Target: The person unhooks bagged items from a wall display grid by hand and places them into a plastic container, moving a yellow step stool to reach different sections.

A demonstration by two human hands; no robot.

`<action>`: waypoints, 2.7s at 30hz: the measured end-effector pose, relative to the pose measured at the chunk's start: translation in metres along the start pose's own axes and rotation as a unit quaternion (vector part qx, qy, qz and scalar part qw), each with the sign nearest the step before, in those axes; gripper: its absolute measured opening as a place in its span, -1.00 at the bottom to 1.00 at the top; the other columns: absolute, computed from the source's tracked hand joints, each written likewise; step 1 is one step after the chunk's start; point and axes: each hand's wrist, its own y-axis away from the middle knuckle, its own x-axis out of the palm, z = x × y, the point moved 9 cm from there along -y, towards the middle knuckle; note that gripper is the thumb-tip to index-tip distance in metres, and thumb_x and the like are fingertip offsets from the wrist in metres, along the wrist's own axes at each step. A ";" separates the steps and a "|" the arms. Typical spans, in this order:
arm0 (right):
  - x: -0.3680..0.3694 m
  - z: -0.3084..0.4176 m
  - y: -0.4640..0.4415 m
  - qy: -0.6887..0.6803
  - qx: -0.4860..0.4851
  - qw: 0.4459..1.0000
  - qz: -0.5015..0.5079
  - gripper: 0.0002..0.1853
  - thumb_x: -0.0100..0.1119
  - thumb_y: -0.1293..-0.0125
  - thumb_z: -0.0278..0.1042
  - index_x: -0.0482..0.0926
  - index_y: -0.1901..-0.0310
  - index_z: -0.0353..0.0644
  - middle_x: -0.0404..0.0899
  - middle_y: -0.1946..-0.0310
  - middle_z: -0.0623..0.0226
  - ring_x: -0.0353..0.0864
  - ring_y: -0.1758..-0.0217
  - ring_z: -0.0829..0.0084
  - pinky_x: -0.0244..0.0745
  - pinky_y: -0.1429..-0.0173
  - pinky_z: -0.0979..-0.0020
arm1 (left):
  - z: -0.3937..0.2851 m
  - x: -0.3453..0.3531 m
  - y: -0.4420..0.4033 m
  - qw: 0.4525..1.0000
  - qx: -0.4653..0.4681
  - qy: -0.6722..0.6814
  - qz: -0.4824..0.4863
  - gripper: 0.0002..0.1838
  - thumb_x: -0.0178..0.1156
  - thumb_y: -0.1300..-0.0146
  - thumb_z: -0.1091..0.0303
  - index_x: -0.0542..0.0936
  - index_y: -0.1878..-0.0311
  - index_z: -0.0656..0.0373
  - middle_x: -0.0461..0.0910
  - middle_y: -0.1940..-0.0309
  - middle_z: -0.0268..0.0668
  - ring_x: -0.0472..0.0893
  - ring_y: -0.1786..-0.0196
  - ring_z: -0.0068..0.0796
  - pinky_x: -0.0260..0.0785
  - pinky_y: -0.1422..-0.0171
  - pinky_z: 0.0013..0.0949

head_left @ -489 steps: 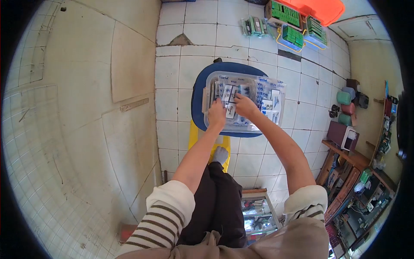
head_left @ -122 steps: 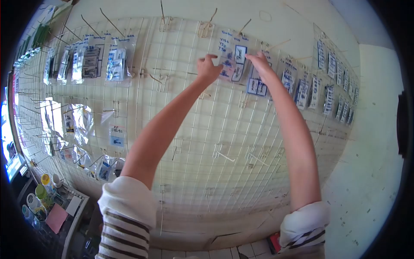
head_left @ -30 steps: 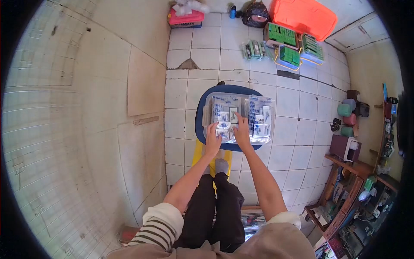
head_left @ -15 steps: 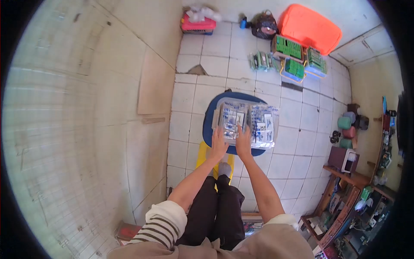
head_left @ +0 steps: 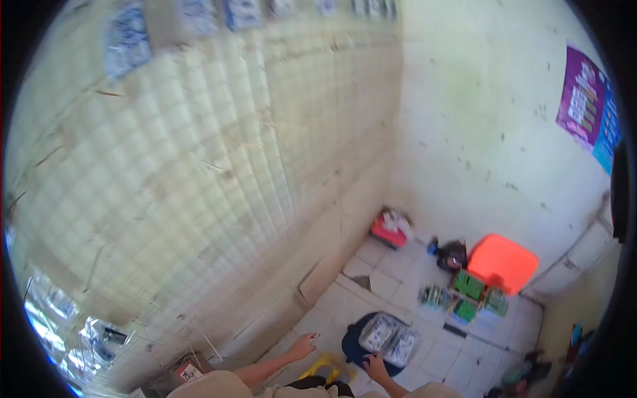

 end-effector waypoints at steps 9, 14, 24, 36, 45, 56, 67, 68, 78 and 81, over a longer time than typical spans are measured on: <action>-0.264 0.363 -0.142 0.046 -0.467 0.869 -0.154 -0.69 0.04 0.04 -0.61 0.43 0.18 -0.19 0.35 0.12 0.05 0.32 0.01 0.08 0.22 -0.08 0.25 | -0.387 -0.307 0.130 0.896 0.362 -0.128 -0.222 -0.56 0.12 -0.05 0.38 0.33 -0.05 0.14 0.36 0.01 -0.18 0.31 -0.10 -0.23 0.15 -0.17 -0.26; -0.355 0.568 -0.126 -0.032 -0.609 0.769 -0.191 -0.64 0.01 0.03 -0.68 0.37 0.12 -0.26 0.36 0.16 0.13 0.39 0.04 0.25 0.34 0.01 0.38 | -0.482 -0.432 0.248 0.744 0.381 -0.255 -0.485 -0.64 0.12 0.03 0.50 0.42 0.08 0.18 0.39 0.08 -0.14 0.34 -0.07 -0.18 0.21 -0.13 -0.25; -0.328 0.805 -0.196 -0.134 -0.673 0.703 -0.185 -0.47 0.06 -0.10 -0.41 0.12 -0.09 -0.28 0.25 0.00 0.08 0.37 0.03 0.28 0.29 -0.05 0.38 | -0.495 -0.629 0.281 0.640 0.451 -0.057 -0.619 -0.76 0.04 -0.11 0.37 0.40 0.13 0.19 0.35 0.12 -0.26 0.32 -0.01 -0.36 0.09 -0.16 -0.28; -0.309 0.874 -0.290 -0.217 -0.591 0.744 -0.226 -0.27 0.16 0.01 -0.26 0.03 -0.09 -0.50 0.22 0.05 -0.23 0.21 -0.07 -0.02 0.14 -0.13 0.22 | -0.407 -0.737 0.161 0.769 0.092 -0.110 -0.623 -0.11 0.23 0.11 0.07 0.00 -0.18 0.35 0.10 -0.05 0.25 0.20 -0.12 0.10 0.07 -0.20 -0.21; -0.321 0.882 -0.281 -0.414 -0.501 0.755 0.084 -0.62 0.13 -0.06 -0.27 0.38 0.11 -0.30 0.50 0.36 0.25 0.49 0.31 0.42 0.37 0.24 0.44 | -0.401 -0.754 0.172 0.706 0.031 -0.063 -0.705 -0.17 0.20 0.03 0.15 0.00 -0.21 0.32 0.24 -0.03 0.03 0.36 -0.04 -0.22 0.26 -0.06 -0.32; -0.355 0.871 -0.219 -0.518 -0.493 0.664 0.221 -0.79 0.01 -0.17 -0.38 0.37 0.19 -0.26 0.45 0.26 0.33 0.45 0.17 0.48 0.33 0.03 0.42 | -0.477 -0.712 0.198 0.735 0.300 0.060 -0.605 -0.33 0.09 -0.05 0.42 0.01 -0.20 0.30 0.34 0.07 -0.07 0.49 0.20 -0.42 0.40 0.23 -0.44; -0.416 0.850 -0.180 -0.526 -0.540 0.626 0.197 -0.78 0.04 -0.15 -0.34 0.38 0.17 -0.20 0.47 0.25 0.36 0.43 0.18 0.50 0.28 0.04 0.42 | -0.540 -0.694 0.206 0.708 0.369 0.007 -0.602 -0.36 0.09 -0.03 0.43 0.05 -0.17 0.30 0.36 0.07 0.01 0.51 0.20 -0.35 0.41 0.25 -0.40; -0.420 0.850 -0.180 -0.521 -0.552 0.618 0.204 -0.78 0.03 -0.16 -0.36 0.38 0.16 -0.19 0.47 0.25 0.37 0.42 0.15 0.51 0.29 0.03 0.42 | -0.544 -0.691 0.206 0.702 0.388 0.001 -0.598 -0.35 0.09 -0.03 0.43 0.04 -0.17 0.30 0.35 0.07 0.03 0.51 0.19 -0.32 0.40 0.23 -0.39; -0.441 0.726 -0.149 -0.519 -0.557 0.646 0.045 -0.73 0.04 -0.16 -0.36 0.35 0.11 -0.23 0.43 0.27 0.40 0.42 0.20 0.62 0.30 0.09 0.56 | -0.553 -0.584 0.164 0.717 0.524 0.065 -0.456 -0.33 0.05 -0.09 0.54 -0.06 -0.21 0.22 0.20 -0.02 -0.07 0.33 -0.02 -0.38 0.26 -0.04 -0.40; -0.429 0.627 -0.150 -0.487 -0.518 0.699 -0.078 -0.75 0.04 -0.17 -0.39 0.35 0.12 -0.23 0.42 0.31 0.46 0.39 0.22 0.70 0.28 0.14 0.62 | -0.538 -0.506 0.127 0.762 0.508 0.123 -0.383 -0.34 0.04 -0.09 0.58 -0.06 -0.21 0.23 0.20 -0.05 -0.11 0.26 -0.10 -0.41 0.16 -0.13 -0.40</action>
